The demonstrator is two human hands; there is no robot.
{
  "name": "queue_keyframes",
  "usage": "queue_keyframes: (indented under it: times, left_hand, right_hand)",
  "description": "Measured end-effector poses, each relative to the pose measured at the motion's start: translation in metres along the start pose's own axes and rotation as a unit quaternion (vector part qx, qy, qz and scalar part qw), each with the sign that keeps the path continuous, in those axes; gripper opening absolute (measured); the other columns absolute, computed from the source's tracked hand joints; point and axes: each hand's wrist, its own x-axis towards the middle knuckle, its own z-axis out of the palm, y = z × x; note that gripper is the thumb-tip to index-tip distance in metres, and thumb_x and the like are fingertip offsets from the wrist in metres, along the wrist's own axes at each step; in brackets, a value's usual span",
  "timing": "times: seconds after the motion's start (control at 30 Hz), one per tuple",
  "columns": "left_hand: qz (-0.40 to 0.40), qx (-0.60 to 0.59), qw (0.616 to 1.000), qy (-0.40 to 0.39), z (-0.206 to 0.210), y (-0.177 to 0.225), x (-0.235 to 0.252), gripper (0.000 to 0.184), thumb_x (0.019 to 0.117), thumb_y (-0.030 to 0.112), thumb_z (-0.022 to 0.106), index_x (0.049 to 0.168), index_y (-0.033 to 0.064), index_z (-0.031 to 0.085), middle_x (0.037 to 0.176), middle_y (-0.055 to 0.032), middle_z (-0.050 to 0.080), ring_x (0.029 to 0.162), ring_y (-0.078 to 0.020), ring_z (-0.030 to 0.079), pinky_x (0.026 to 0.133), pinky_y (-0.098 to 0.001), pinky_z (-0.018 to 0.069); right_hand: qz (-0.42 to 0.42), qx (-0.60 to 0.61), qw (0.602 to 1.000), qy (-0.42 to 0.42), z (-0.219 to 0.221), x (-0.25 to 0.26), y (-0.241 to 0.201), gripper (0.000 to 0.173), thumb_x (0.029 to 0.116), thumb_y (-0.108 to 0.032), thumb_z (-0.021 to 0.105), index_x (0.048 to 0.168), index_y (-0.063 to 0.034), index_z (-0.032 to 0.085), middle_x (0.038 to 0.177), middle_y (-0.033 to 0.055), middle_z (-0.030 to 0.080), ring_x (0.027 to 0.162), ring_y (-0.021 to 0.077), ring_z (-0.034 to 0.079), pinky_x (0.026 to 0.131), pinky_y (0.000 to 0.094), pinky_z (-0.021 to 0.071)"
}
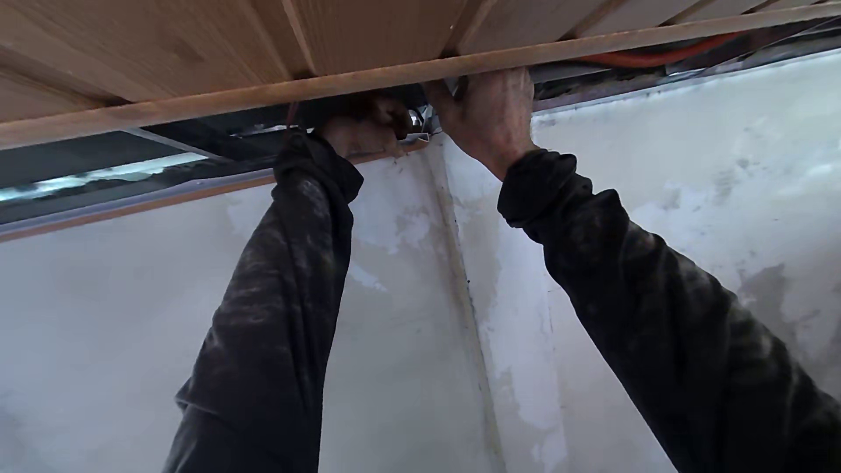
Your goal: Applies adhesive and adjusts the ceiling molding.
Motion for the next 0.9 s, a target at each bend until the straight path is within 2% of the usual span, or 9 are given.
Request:
queue_keyframes:
  times: [0.1,0.17,0.27,0.4,0.5,0.63,0.8,0.9]
  left_hand:
    - [0.002,-0.004,1.0,-0.002,0.0,-0.003,0.002,0.044,0.0781,-0.009,0.075,0.117,0.006,0.063,0.101,-0.0032,0.064,0.086,-0.0059,0.06,0.079,-0.0226,0.0516]
    - [0.008,-0.007,1.0,-0.006,-0.001,-0.006,0.005,0.041,0.0768,-0.008,0.075,0.113,0.0071,0.064,0.097,-0.0024,0.064,0.083,-0.0062,0.06,0.076,-0.0229,0.052]
    - [0.017,-0.005,1.0,-0.013,-0.002,-0.003,0.002,0.038,0.0774,-0.008,0.074,0.111,0.0075,0.064,0.094,-0.0011,0.063,0.081,-0.0051,0.059,0.073,-0.0214,0.0509]
    - [0.004,-0.004,1.0,-0.017,-0.003,-0.001,0.001,0.041,0.0791,-0.007,0.076,0.116,0.0072,0.064,0.098,-0.0028,0.064,0.083,-0.0065,0.06,0.075,-0.0231,0.0517]
    - [0.026,-0.017,0.999,-0.016,-0.003,-0.008,0.004,0.039,0.0785,-0.006,0.074,0.113,0.0075,0.063,0.095,-0.0003,0.063,0.081,-0.0043,0.059,0.073,-0.0205,0.0509]
    - [0.01,0.027,0.999,-0.02,-0.003,0.007,-0.003,0.037,0.0835,-0.006,0.072,0.118,0.0045,0.063,0.101,-0.004,0.062,0.085,-0.006,0.058,0.078,-0.0221,0.05]
    - [0.027,-0.015,0.999,-0.027,-0.004,-0.004,0.003,0.041,0.078,-0.008,0.074,0.115,0.0063,0.063,0.097,-0.0012,0.062,0.082,-0.0043,0.059,0.074,-0.0198,0.0508]
    - [0.015,-0.026,0.999,-0.02,-0.004,-0.004,0.002,0.041,0.0783,-0.008,0.075,0.115,0.0062,0.063,0.098,-0.0008,0.063,0.082,-0.0039,0.059,0.074,-0.0195,0.0514]
  right_hand:
    - [-0.008,-0.005,1.0,0.005,0.0,0.0,0.0,0.043,0.0957,-0.046,0.062,0.103,-0.0056,0.076,0.096,0.0148,0.075,0.089,0.0324,0.072,0.073,0.0538,0.0542]
    - [-0.015,0.002,1.0,0.012,0.001,-0.001,0.002,0.043,0.0964,-0.046,0.062,0.102,-0.0066,0.076,0.093,0.0135,0.075,0.085,0.0305,0.072,0.071,0.0528,0.0544]
    - [-0.019,0.01,1.0,0.007,-0.002,-0.004,0.004,0.042,0.0972,-0.047,0.062,0.096,-0.0071,0.076,0.083,0.0107,0.072,0.072,0.0276,0.068,0.063,0.0494,0.0519]
    - [-0.013,0.021,1.0,-0.007,-0.005,-0.008,0.006,0.044,0.097,-0.047,0.062,0.089,-0.0048,0.073,0.072,0.0093,0.066,0.065,0.0269,0.064,0.061,0.0493,0.05]
    - [-0.01,0.022,1.0,-0.004,-0.005,-0.008,0.008,0.044,0.097,-0.047,0.062,0.09,-0.0052,0.074,0.071,0.0091,0.066,0.065,0.0268,0.064,0.06,0.0492,0.0498]
    - [-0.006,0.017,1.0,-0.019,-0.007,-0.008,0.008,0.045,0.0971,-0.048,0.061,0.098,-0.0058,0.075,0.076,0.0094,0.069,0.068,0.0269,0.065,0.063,0.0496,0.0509]
    - [-0.002,0.032,0.999,-0.013,-0.006,-0.01,0.011,0.044,0.0972,-0.048,0.061,0.085,-0.0073,0.072,0.066,0.0052,0.063,0.061,0.0232,0.062,0.059,0.047,0.0485]
    - [0.004,0.05,0.999,-0.003,-0.007,-0.013,0.015,0.044,0.0976,-0.048,0.061,0.086,-0.0063,0.071,0.061,0.0039,0.06,0.057,0.0227,0.06,0.058,0.0482,0.0488]
